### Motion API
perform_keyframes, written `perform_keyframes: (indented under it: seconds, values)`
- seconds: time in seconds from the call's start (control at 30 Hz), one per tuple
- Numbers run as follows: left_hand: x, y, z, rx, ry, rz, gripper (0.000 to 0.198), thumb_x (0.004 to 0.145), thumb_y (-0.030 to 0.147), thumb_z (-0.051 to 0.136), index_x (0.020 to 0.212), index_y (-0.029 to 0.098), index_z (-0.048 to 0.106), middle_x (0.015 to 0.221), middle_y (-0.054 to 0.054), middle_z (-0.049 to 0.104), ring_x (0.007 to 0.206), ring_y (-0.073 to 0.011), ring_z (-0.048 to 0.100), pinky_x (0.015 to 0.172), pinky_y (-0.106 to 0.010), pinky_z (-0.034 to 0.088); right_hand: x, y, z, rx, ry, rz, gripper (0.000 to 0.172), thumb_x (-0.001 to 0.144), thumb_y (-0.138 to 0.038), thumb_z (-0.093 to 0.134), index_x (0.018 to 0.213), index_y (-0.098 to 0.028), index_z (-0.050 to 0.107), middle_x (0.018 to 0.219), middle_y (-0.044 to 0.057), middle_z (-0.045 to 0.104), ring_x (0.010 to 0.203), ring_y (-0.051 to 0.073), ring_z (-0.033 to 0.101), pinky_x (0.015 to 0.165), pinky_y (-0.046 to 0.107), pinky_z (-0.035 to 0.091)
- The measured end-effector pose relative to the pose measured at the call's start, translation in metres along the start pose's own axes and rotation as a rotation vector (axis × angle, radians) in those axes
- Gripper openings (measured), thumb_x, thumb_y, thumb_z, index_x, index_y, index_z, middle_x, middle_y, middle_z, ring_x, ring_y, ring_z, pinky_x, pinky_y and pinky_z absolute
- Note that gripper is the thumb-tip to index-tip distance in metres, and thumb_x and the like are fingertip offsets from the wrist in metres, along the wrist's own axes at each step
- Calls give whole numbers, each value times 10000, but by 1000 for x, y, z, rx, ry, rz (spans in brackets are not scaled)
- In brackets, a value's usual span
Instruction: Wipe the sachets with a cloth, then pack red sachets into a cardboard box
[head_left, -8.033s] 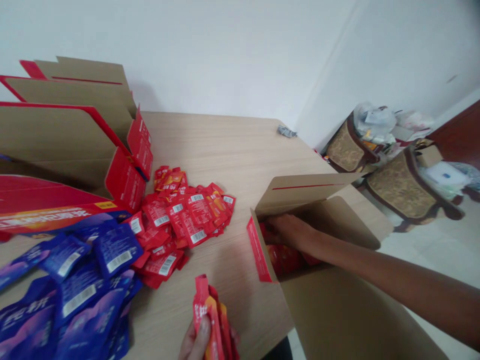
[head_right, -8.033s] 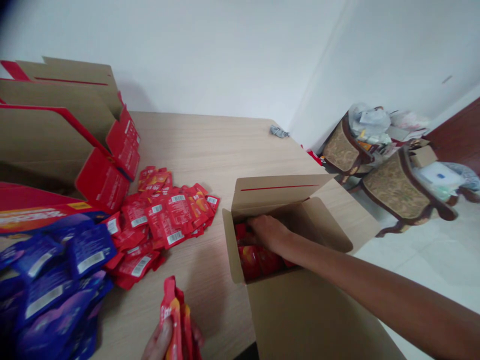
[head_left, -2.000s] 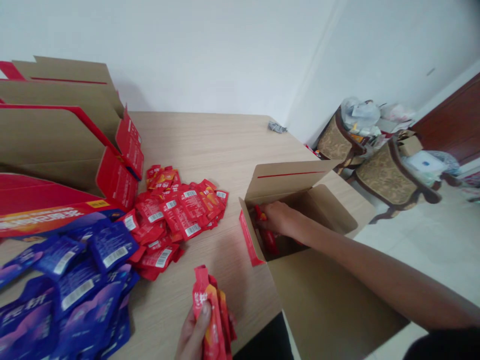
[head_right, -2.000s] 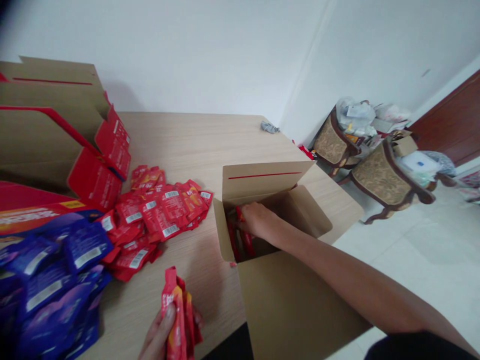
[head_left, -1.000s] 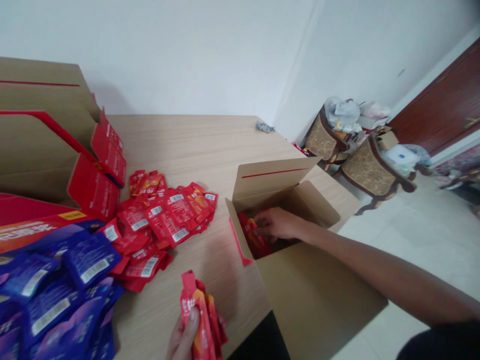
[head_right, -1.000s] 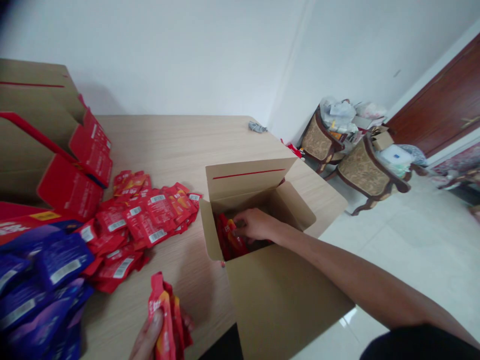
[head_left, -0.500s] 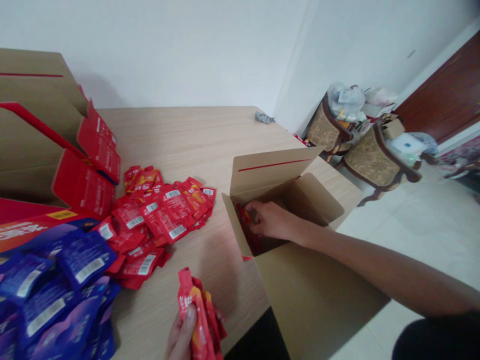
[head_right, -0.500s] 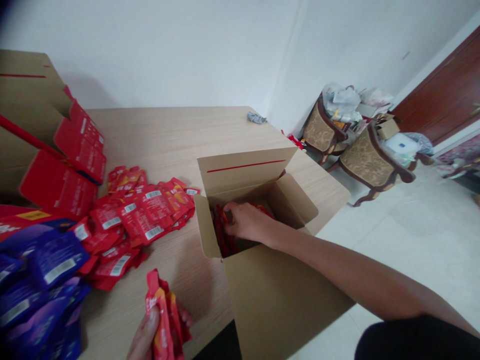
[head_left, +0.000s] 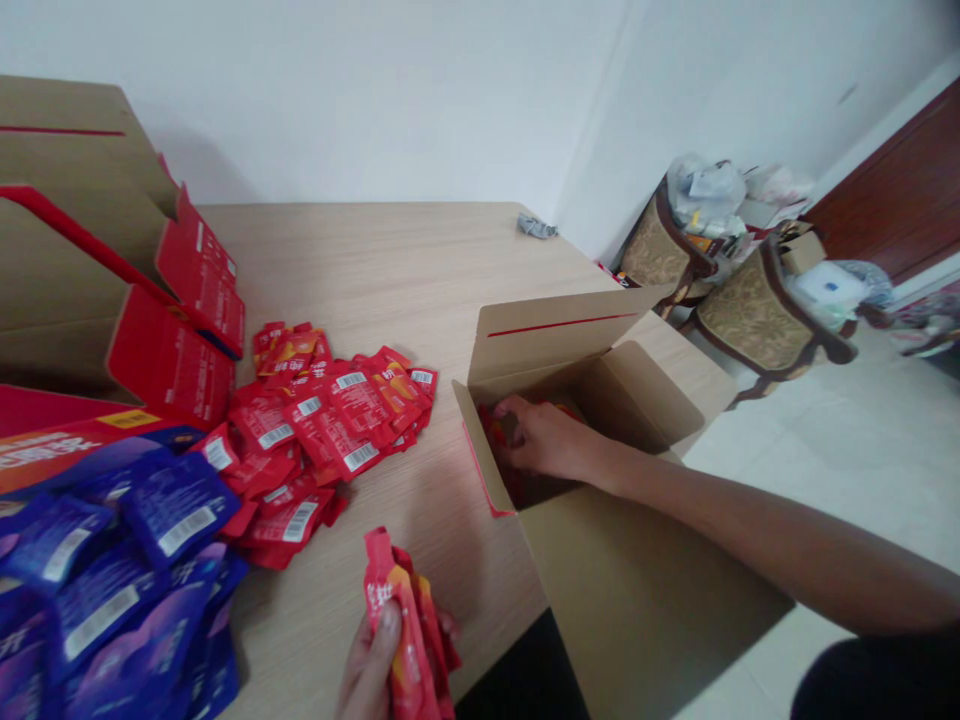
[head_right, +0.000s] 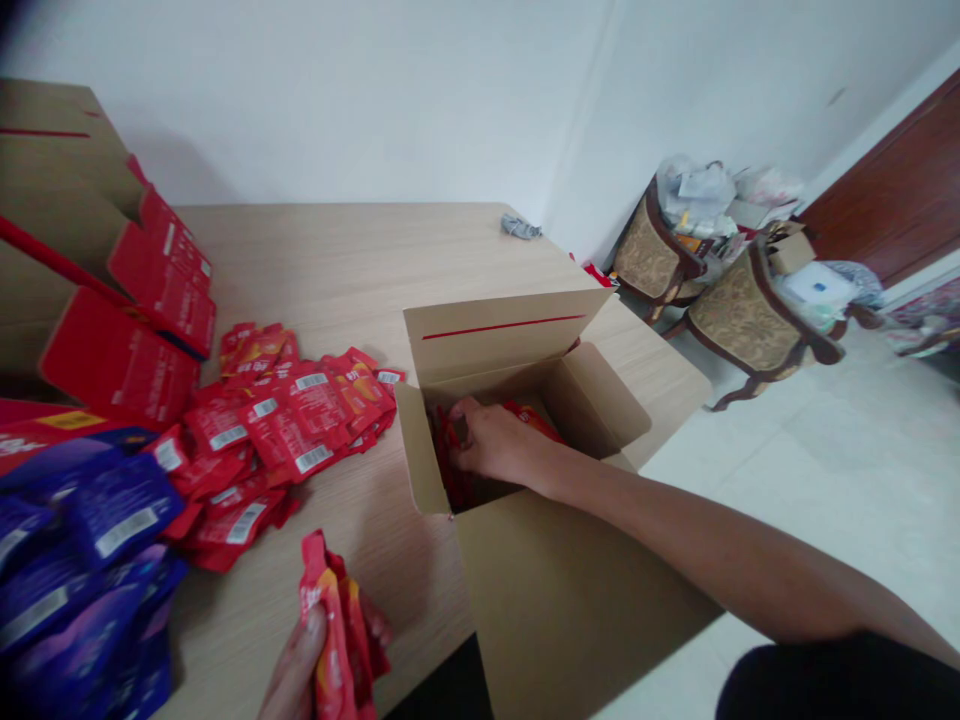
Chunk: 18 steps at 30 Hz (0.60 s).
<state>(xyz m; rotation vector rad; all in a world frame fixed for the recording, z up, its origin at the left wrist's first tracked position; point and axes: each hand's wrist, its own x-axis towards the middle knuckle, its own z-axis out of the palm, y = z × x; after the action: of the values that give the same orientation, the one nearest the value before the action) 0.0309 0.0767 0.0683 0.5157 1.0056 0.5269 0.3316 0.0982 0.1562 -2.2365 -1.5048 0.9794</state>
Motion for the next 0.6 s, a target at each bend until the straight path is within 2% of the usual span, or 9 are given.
perform_keyframes:
  seconds: [0.17, 0.37, 0.5, 0.6]
  values:
    - [-4, 0, 7, -32, 75, 57, 514, 731, 663, 830, 886, 179, 755, 727, -67, 743, 559, -199, 633, 546, -289, 508, -1, -2, 2, 55, 8, -13, 453, 847, -245, 768, 1258, -189, 584, 740, -22, 730, 594, 154, 679, 595, 247, 427]
    - [-7, -2, 11, -23, 77, 74, 515, 735, 663, 824, 880, 174, 752, 717, -63, 734, 549, -207, 632, 539, -303, 517, -1, 7, 1, 102, -5, -47, 415, 881, -327, 770, 1236, -209, 590, 724, -33, 729, 554, 141, 669, 571, 241, 435]
    - [-5, 0, 5, -36, 62, 46, 513, 681, 634, 876, 888, 180, 760, 726, -61, 741, 559, -206, 634, 545, -300, 519, 1, 15, -1, 127, -4, -33, 440, 860, -450, 799, 1195, -229, 617, 784, -26, 744, 569, 142, 683, 547, 240, 446]
    - [-3, 3, 1, -9, 13, 2, 536, 611, 632, 917, 852, 180, 761, 733, -69, 747, 598, -226, 658, 577, -315, 542, -1, 19, -2, 210, -57, -10, 490, 847, -498, 806, 1218, -246, 609, 848, -23, 755, 547, 132, 676, 533, 237, 464]
